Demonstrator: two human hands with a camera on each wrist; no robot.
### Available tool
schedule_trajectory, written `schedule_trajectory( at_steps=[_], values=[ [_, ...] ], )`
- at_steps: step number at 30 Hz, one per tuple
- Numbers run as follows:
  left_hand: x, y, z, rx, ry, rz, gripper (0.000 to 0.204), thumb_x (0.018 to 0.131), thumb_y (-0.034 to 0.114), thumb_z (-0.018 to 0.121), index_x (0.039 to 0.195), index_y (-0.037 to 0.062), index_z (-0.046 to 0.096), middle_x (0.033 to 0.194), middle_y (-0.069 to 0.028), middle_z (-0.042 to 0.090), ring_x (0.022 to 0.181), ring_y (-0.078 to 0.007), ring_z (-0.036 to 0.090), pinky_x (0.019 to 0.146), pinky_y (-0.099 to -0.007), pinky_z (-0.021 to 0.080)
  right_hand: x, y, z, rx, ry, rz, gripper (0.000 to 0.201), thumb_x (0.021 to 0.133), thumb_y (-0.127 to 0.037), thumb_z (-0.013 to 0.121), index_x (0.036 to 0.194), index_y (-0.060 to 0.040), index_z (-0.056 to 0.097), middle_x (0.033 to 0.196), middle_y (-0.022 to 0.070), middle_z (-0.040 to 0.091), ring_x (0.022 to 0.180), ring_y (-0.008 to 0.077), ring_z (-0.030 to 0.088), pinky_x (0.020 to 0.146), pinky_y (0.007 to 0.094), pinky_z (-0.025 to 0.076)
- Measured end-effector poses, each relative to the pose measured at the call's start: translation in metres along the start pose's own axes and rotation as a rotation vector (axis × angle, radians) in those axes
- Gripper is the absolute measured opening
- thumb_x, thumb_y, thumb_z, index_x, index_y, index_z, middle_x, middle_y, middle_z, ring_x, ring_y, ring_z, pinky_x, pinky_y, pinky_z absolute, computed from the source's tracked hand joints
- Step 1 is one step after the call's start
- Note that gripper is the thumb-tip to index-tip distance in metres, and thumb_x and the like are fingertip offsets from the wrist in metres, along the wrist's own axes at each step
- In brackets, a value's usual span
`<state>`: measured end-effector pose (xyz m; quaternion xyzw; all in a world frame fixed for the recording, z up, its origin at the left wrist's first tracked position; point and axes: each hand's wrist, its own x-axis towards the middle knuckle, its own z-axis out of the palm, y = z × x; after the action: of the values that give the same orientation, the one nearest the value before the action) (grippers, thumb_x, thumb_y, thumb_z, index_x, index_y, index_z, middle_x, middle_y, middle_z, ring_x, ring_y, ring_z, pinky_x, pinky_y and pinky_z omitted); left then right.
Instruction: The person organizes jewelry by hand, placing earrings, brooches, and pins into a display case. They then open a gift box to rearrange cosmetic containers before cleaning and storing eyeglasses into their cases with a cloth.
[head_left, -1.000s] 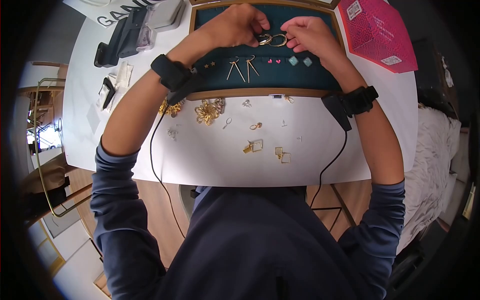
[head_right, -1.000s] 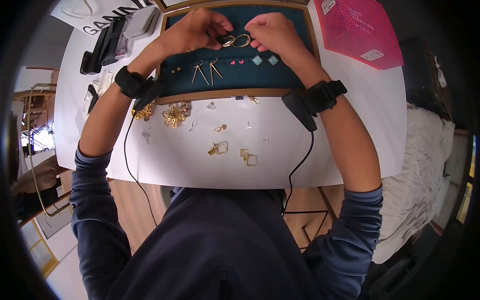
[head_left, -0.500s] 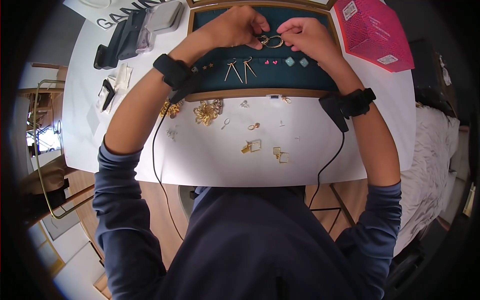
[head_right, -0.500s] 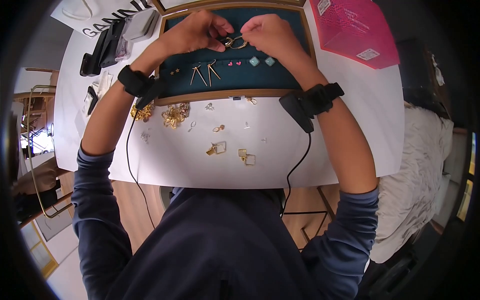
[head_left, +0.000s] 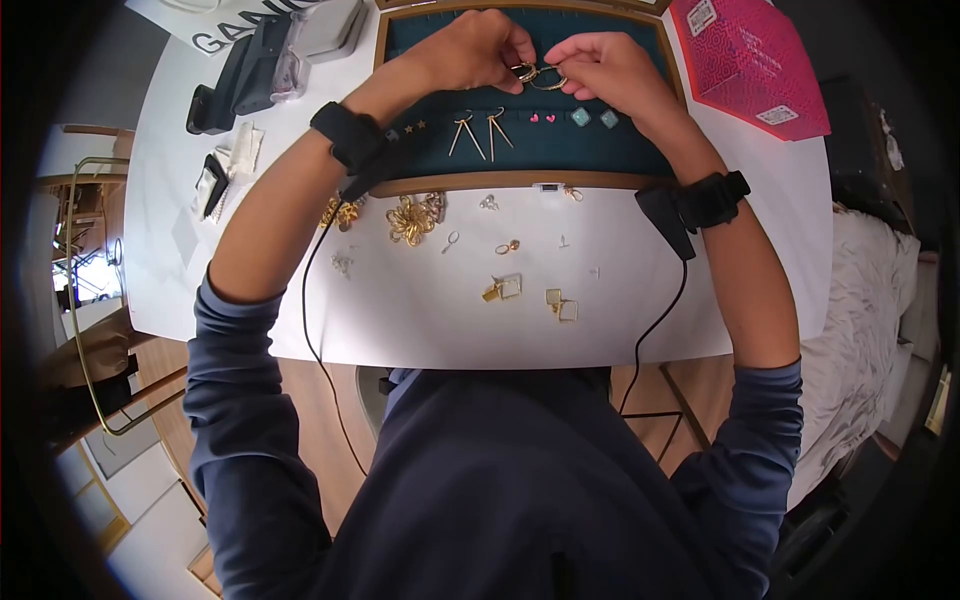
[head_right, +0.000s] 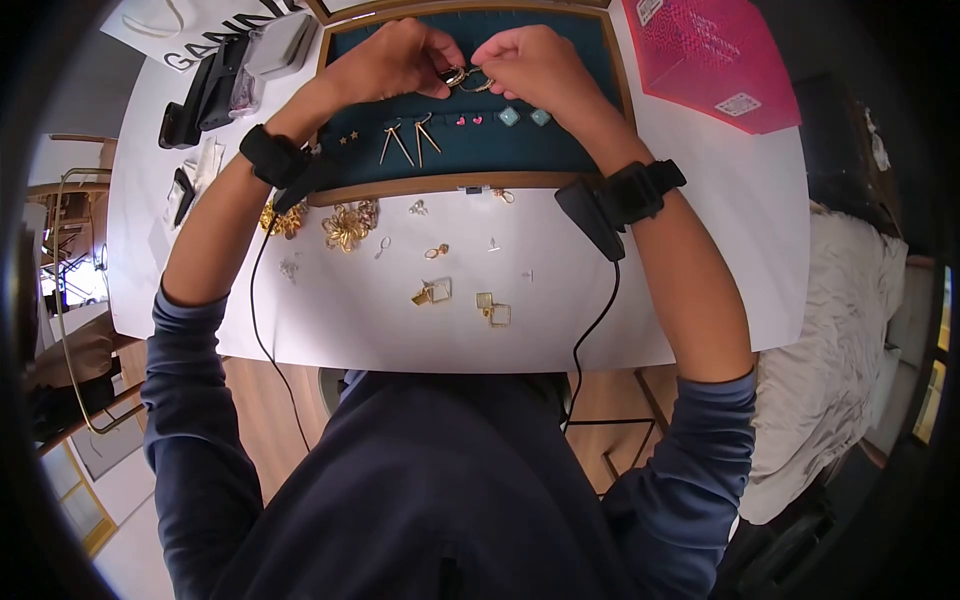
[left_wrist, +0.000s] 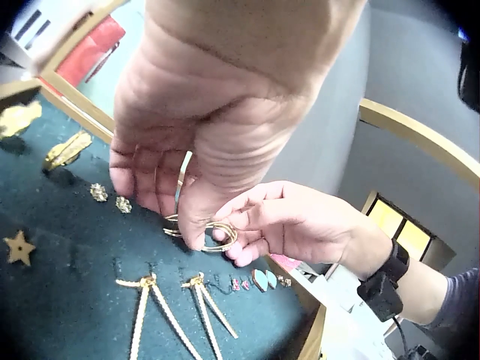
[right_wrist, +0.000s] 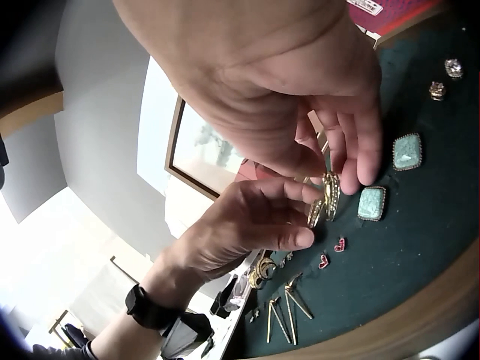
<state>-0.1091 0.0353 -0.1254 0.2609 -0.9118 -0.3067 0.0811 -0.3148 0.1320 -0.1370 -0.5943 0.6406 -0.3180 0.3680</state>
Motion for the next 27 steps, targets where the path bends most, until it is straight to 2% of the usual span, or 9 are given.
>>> schedule_trajectory(
  at_steps=[6, 8, 11, 14, 17, 21, 24, 26, 27],
  values=[
    [0.002, -0.006, 0.001, -0.009, -0.008, -0.005, 0.041, 0.076, 0.005, 0.087, 0.114, 0.0007, 0.073, 0.095, -0.0106, 0.077, 0.090, -0.0207, 0.074, 0.085, -0.0325, 0.058, 0.005, 0.009, -0.002, 0.120, -0.091, -0.011, 0.034, 0.091, -0.010, 0.067, 0.121, 0.0039, 0.072, 0.097, 0.0095, 0.074, 0.089, 0.0133, 0.071, 0.083, 0.0260, 0.057],
    [0.002, -0.005, -0.001, -0.042, -0.051, -0.026, 0.042, 0.076, 0.004, 0.086, 0.115, 0.0010, 0.073, 0.095, -0.0105, 0.077, 0.091, -0.0207, 0.074, 0.085, -0.0325, 0.058, 0.006, 0.009, -0.001, 0.119, -0.047, -0.006, 0.035, 0.090, -0.010, 0.068, 0.120, 0.0056, 0.072, 0.097, 0.0106, 0.074, 0.089, 0.0138, 0.071, 0.082, 0.0259, 0.057],
    [0.000, -0.007, -0.001, 0.007, -0.015, 0.013, 0.041, 0.077, 0.002, 0.084, 0.117, 0.0014, 0.072, 0.095, -0.0110, 0.076, 0.090, -0.0204, 0.074, 0.085, -0.0328, 0.058, 0.008, 0.009, -0.001, 0.103, -0.020, -0.009, 0.035, 0.089, -0.011, 0.068, 0.119, 0.0067, 0.072, 0.097, 0.0114, 0.075, 0.089, 0.0140, 0.071, 0.082, 0.0255, 0.057],
    [0.004, -0.030, -0.001, -0.040, 0.021, 0.069, 0.036, 0.081, 0.003, 0.081, 0.116, 0.0011, 0.073, 0.094, -0.0126, 0.076, 0.089, -0.0206, 0.074, 0.085, -0.0331, 0.058, 0.008, 0.007, 0.000, 0.065, -0.039, 0.008, 0.035, 0.089, -0.012, 0.068, 0.119, 0.0062, 0.072, 0.098, 0.0117, 0.075, 0.088, 0.0140, 0.071, 0.082, 0.0250, 0.057],
    [0.000, -0.015, -0.014, -0.174, -0.021, -0.027, 0.030, 0.076, -0.013, 0.060, 0.103, -0.0065, 0.072, 0.082, -0.0099, 0.074, 0.076, -0.0146, 0.070, 0.069, -0.0303, 0.056, 0.008, 0.006, -0.001, 0.072, -0.067, 0.028, 0.035, 0.089, -0.011, 0.067, 0.120, 0.0043, 0.073, 0.099, 0.0110, 0.074, 0.088, 0.0135, 0.071, 0.081, 0.0250, 0.057],
    [-0.002, -0.011, -0.013, -0.212, 0.007, 0.025, 0.024, 0.077, -0.011, 0.062, 0.099, -0.0055, 0.073, 0.080, -0.0098, 0.075, 0.074, -0.0144, 0.069, 0.067, -0.0306, 0.055, 0.007, 0.013, -0.003, 0.135, -0.050, -0.016, 0.034, 0.089, -0.011, 0.067, 0.120, 0.0005, 0.073, 0.101, 0.0090, 0.074, 0.085, 0.0119, 0.070, 0.076, 0.0237, 0.055],
    [-0.002, -0.010, -0.005, -0.203, 0.037, 0.052, 0.018, 0.079, -0.008, 0.066, 0.096, -0.0045, 0.073, 0.078, -0.0109, 0.074, 0.071, -0.0152, 0.069, 0.066, -0.0313, 0.055, 0.005, 0.015, -0.003, 0.052, -0.034, -0.081, 0.032, 0.088, -0.011, 0.069, 0.118, -0.0024, 0.075, 0.099, 0.0056, 0.074, 0.081, 0.0094, 0.067, 0.070, 0.0216, 0.052],
    [-0.002, -0.005, -0.005, -0.123, 0.023, 0.039, 0.015, 0.080, -0.005, 0.069, 0.094, -0.0049, 0.073, 0.077, -0.0133, 0.074, 0.070, -0.0170, 0.070, 0.067, -0.0322, 0.056, 0.006, 0.011, -0.006, 0.007, -0.058, -0.044, 0.032, 0.083, -0.011, 0.070, 0.113, -0.0043, 0.077, 0.091, 0.0057, 0.075, 0.080, 0.0116, 0.070, 0.070, 0.0247, 0.055],
    [-0.002, -0.005, -0.004, -0.075, 0.021, 0.026, 0.018, 0.082, -0.002, 0.071, 0.100, -0.0031, 0.073, 0.082, -0.0134, 0.075, 0.076, -0.0185, 0.071, 0.073, -0.0326, 0.056, 0.007, 0.009, -0.007, -0.015, -0.070, -0.027, 0.032, 0.081, -0.011, 0.071, 0.111, -0.0053, 0.079, 0.087, 0.0057, 0.076, 0.079, 0.0126, 0.071, 0.070, 0.0262, 0.056]
  ],
)
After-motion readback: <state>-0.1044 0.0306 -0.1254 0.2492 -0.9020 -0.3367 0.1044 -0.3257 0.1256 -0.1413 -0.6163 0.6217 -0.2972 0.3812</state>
